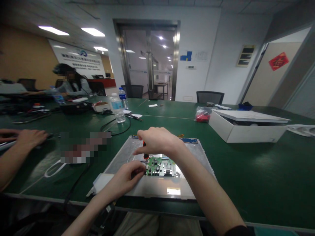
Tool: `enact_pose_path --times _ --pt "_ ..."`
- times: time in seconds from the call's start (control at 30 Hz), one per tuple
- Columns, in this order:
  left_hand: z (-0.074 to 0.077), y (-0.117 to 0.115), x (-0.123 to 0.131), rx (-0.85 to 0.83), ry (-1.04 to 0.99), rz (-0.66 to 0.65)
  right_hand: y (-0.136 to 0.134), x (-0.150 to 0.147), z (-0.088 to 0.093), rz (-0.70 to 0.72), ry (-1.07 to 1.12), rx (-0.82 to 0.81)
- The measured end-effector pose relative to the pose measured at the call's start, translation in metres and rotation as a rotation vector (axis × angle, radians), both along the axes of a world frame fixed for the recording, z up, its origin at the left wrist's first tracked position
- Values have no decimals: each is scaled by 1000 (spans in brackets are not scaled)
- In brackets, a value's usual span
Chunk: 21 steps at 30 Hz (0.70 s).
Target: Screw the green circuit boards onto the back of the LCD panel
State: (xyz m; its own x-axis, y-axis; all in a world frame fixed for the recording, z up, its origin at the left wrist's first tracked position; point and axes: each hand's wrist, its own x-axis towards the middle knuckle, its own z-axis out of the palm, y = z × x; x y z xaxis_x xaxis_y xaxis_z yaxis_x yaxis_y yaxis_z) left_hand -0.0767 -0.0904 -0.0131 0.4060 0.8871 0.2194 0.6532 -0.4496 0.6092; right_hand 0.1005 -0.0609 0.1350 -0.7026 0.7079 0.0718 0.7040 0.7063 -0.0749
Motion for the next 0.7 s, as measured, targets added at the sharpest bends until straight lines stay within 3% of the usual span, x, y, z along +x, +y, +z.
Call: enact_pose_path --times 0.13,0.5,0.7 --pt "1 -1 1 11 -1 0 -1 -5 1 -71 -15 -15" --pt "-3 -1 -1 20 16 -21 0 -3 -4 7 17 66" --pt "0 -4 0 45 26 -4 2 -7 -3 -54 -17 18"
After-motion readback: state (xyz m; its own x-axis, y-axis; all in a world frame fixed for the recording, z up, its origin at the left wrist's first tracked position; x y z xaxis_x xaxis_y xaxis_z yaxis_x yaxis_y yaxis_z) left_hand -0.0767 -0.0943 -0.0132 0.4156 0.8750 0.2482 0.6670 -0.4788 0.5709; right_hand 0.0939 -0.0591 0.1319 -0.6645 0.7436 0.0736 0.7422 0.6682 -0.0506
